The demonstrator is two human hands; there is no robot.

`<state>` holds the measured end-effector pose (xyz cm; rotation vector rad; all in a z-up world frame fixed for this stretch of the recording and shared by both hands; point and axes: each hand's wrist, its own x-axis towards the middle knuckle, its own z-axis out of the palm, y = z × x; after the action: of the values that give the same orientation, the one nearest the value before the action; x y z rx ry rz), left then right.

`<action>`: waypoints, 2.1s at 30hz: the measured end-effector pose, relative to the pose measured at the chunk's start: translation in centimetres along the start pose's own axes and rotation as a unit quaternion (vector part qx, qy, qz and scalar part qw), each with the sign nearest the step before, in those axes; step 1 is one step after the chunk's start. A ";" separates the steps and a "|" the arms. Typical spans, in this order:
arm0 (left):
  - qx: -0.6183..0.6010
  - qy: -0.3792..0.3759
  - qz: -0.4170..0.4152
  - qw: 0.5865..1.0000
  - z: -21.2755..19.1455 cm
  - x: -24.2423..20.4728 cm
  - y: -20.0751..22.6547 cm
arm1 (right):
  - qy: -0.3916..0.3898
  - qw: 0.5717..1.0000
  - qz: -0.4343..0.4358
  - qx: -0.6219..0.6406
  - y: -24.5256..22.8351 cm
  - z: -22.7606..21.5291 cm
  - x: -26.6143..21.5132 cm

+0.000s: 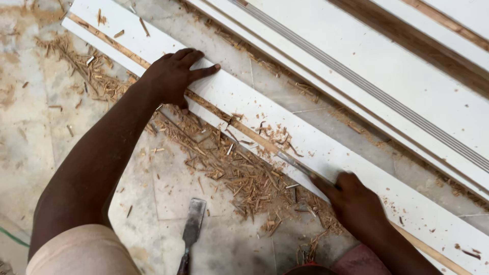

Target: The person sits on the floor and uses a hammer and chisel to carve grooves into long white wooden planks. They repeatedly strike the chisel to remove wood and create a recessed channel along the plank's length.

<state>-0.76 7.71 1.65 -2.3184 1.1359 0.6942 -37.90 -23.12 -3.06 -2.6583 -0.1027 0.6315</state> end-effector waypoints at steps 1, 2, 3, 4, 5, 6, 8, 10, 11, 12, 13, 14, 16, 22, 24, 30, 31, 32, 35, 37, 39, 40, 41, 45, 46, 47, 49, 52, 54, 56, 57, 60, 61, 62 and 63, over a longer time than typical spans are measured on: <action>-0.005 -0.007 0.003 1.000 0.0 0.0 0.1 | 0.033 0.999 -0.016 -0.006 -0.9 -0.1 1.8; -0.010 -0.015 0.006 1.000 -0.1 -0.1 0.3 | -0.031 0.983 0.107 0.145 -2.3 0.0 4.4; -0.012 -0.019 0.007 1.000 -0.6 -0.1 0.2 | -0.091 0.927 0.221 0.290 -3.7 -0.2 7.0; -0.010 -0.019 -0.003 1.000 -1.0 -0.1 0.2 | -0.017 0.985 0.075 0.154 -4.4 -0.7 8.3; -0.009 -0.025 -0.011 1.000 -1.1 -0.2 0.2 | 0.052 0.996 -0.074 0.013 -5.2 -0.8 8.9; -0.008 -0.031 -0.018 0.999 -1.0 -0.4 0.2 | 0.048 0.996 -0.070 0.024 -5.3 -0.8 9.0; -0.009 -0.015 -0.017 1.000 -0.6 -0.6 0.1 | 0.028 0.997 -0.057 0.037 -3.9 -0.2 7.8; -0.002 -0.007 -0.013 1.000 -0.7 -0.2 0.2 | -0.005 0.999 -0.028 -0.014 -0.8 0.8 4.4; 0.002 -0.016 -0.015 1.000 -0.7 -0.4 0.1 | -0.017 1.000 -0.010 -0.007 1.1 1.3 1.7; 0.005 -0.025 -0.018 1.000 -0.7 -0.4 0.1 | -0.030 1.000 0.009 0.001 3.0 1.5 -1.4; 0.010 -0.019 -0.017 1.000 -0.5 -0.3 0.2 | -0.004 1.000 0.016 0.018 4.6 1.8 -4.5; 0.014 -0.013 -0.016 1.000 -0.3 -0.2 0.2 | 0.022 0.999 0.022 0.036 6.0 1.9 -7.3; 0.017 -0.006 -0.017 1.000 0.1 0.0 0.2 | -0.018 0.997 0.076 0.022 7.6 1.6 -10.9; 0.013 0.012 -0.021 1.000 0.2 -0.1 0.3 | 0.028 0.999 -0.041 0.004 2.5 2.5 -0.3; 0.008 -0.013 -0.024 1.000 -0.3 -0.2 0.5 | 0.036 0.997 -0.065 -0.003 1.0 1.3 1.7; 0.011 -0.003 -0.022 1.000 -0.1 0.0 0.3 | 0.039 0.999 -0.014 0.028 5.0 0.7 -6.1; 0.013 -0.008 -0.016 1.000 -0.4 0.1 0.2 | 0.038 0.999 0.012 0.036 5.3 0.8 -7.9; 0.015 -0.014 -0.011 1.000 -0.6 0.4 0.3 | 0.037 0.998 0.038 0.045 5.5 0.9 -8.9; 0.009 -0.019 0.000 1.000 -0.4 0.0 0.3 | 0.046 0.996 0.058 0.044 3.7 1.6 -6.9; -0.001 -0.016 -0.001 1.000 -0.5 0.0 0.3 | 0.058 0.997 0.037 0.023 1.8 1.6 -3.1; -0.022 -0.020 -0.013 0.999 -0.4 -0.2 0.3 | 0.046 0.999 0.026 0.009 -0.6 1.3 1.3; -0.023 -0.016 -0.009 1.000 -0.2 -0.3 0.4 | 0.026 0.999 0.027 0.006 -1.9 1.3 3.4; -0.020 -0.011 -0.004 1.000 -0.3 -0.2 0.2 | 0.071 0.997 -0.007 0.033 -3.8 1.4 6.2; -0.022 -0.032 -0.007 0.999 -0.2 -0.1 0.5 | 0.152 0.982 -0.093 0.061 -7.8 0.3 11.5; -0.021 -0.021 -0.004 1.000 -0.2 -0.1 -0.2 | 0.116 0.990 -0.066 0.053 -7.7 0.1 11.0; -0.030 -0.008 -0.006 1.000 0.1 -0.1 -0.5 | 0.073 0.996 -0.044 0.038 -6.7 -0.1 9.4; -0.034 0.009 -0.005 0.999 0.9 0.1 -1.1 | -0.031 0.998 0.041 0.022 -4.9 -0.3 4.8; -0.020 0.014 -0.002 1.000 1.7 0.3 -1.5 | -0.034 0.996 0.023 -0.081 -2.1 -1.1 0.3; -0.013 0.014 0.004 1.000 1.8 0.7 -1.5 | -0.060 0.993 0.039 -0.093 -1.5 -1.2 -0.5; -0.010 0.024 0.012 1.000 1.9 1.2 -1.3 | 0.059 0.993 -0.030 -0.095 -2.8 -0.3 2.2; -0.008 0.028 0.011 1.000 2.0 0.9 -1.4 | 0.120 0.986 -0.068 -0.096 -3.6 0.0 3.7; -0.032 0.032 0.003 0.999 1.9 0.7 -1.5 | 0.204 0.966 -0.121 -0.100 -7.2 0.4 10.8; -0.034 0.031 0.002 0.999 1.8 0.6 -1.5 | 0.190 0.970 -0.122 -0.091 -8.0 0.3 12.1; -0.036 0.029 0.002 0.999 1.6 0.4 -1.4 | 0.180 0.973 -0.121 -0.082 -8.1 0.0 12.0; -0.037 0.028 0.002 0.999 1.5 0.3 -1.5 | 0.171 0.975 -0.119 -0.073 -7.9 -0.2 11.8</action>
<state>0.32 9.24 0.61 -2.4130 1.1578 0.6876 -27.13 -14.03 -4.65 -2.7919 -0.3755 0.0880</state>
